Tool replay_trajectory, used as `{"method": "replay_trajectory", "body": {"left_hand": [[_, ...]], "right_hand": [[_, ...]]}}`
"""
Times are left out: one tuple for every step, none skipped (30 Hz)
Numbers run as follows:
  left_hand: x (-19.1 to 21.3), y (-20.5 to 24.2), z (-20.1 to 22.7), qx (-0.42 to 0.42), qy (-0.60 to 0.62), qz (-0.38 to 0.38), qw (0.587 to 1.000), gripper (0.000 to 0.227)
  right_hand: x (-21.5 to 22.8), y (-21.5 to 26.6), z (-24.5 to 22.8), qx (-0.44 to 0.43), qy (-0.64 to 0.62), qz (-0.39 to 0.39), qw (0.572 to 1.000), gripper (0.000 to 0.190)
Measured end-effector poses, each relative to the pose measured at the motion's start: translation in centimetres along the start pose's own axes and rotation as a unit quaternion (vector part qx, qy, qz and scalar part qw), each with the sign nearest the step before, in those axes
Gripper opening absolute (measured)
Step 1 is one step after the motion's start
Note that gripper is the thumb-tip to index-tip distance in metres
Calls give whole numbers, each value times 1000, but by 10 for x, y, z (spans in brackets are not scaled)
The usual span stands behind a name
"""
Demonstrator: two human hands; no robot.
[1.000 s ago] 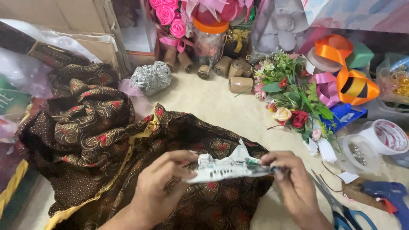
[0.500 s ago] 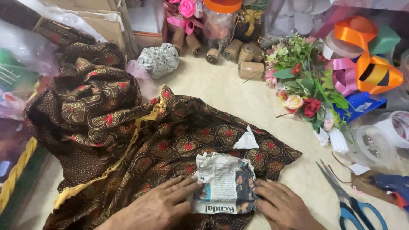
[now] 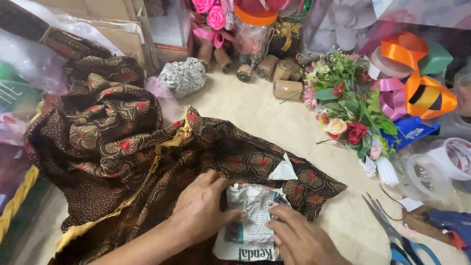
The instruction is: Stuffing a batik fabric bird with crumpled newspaper to give it shape.
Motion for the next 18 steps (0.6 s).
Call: {"method": "replay_trajectory", "body": {"left_hand": [[0,-2,3,-1,0,1,1000,70],[-3,-3,6,-1,63,-9,998,55],[-7,-5,10,-1,127,-19,992,42],[-8,-6,8,0,127,-19,992,42],[-10,-7,5,17,185,-13,982,23],[-12,-7,1,35,243,-5,969,23],[-13,-7,-1,37,244,-5,969,23],[-20,-6,-8,77,291,-17,953,19],[-26,-5,-13,118,338,-29,933,20],[-30,-5,-17,117,337,-29,934,20],[-30,-6,-21,110,301,0,947,21],[-29,-7,-25,101,263,28,959,22],[-24,-7,-22,100,263,28,959,22],[-22,-6,-21,124,289,15,949,18],[-20,-4,-20,148,316,3,937,15],[-19,-3,-19,147,315,2,938,15],[-15,-2,-18,130,315,19,940,23],[-10,-3,-15,111,316,36,942,35]], "right_hand": [[-8,-3,0,0,1,1,1000,23],[-17,-5,0,-1,53,8,999,31],[-25,-8,1,-1,105,14,994,39],[-29,-7,2,-1,105,14,994,39],[-34,-6,6,-18,110,6,994,44],[-38,-5,11,-36,114,-3,993,49],[-44,-2,13,-35,113,-4,993,49],[-49,1,16,-37,131,-7,991,56],[-55,5,19,-39,149,-9,988,64],[-53,4,18,-40,149,-9,988,64],[-52,2,19,-42,163,-14,986,65],[-51,1,19,-44,176,-19,983,67],[-51,0,19,-45,176,-18,983,67],[-50,-1,19,-47,178,-16,983,66],[-49,-1,20,-49,179,-14,983,65],[-51,0,21,-49,179,-14,983,65],[-54,1,22,-53,190,-18,980,68],[-55,1,25,-57,203,-22,977,71]]}}
Point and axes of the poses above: each hand's wrist, its own y-axis away from the middle knuckle, its own x-axis out of the back of the hand, z = x × y, the point moved 7 cm from there along -y, towards the middle knuckle, and after that the axes turned 7 degrees about -x, right-handed, at the moved point
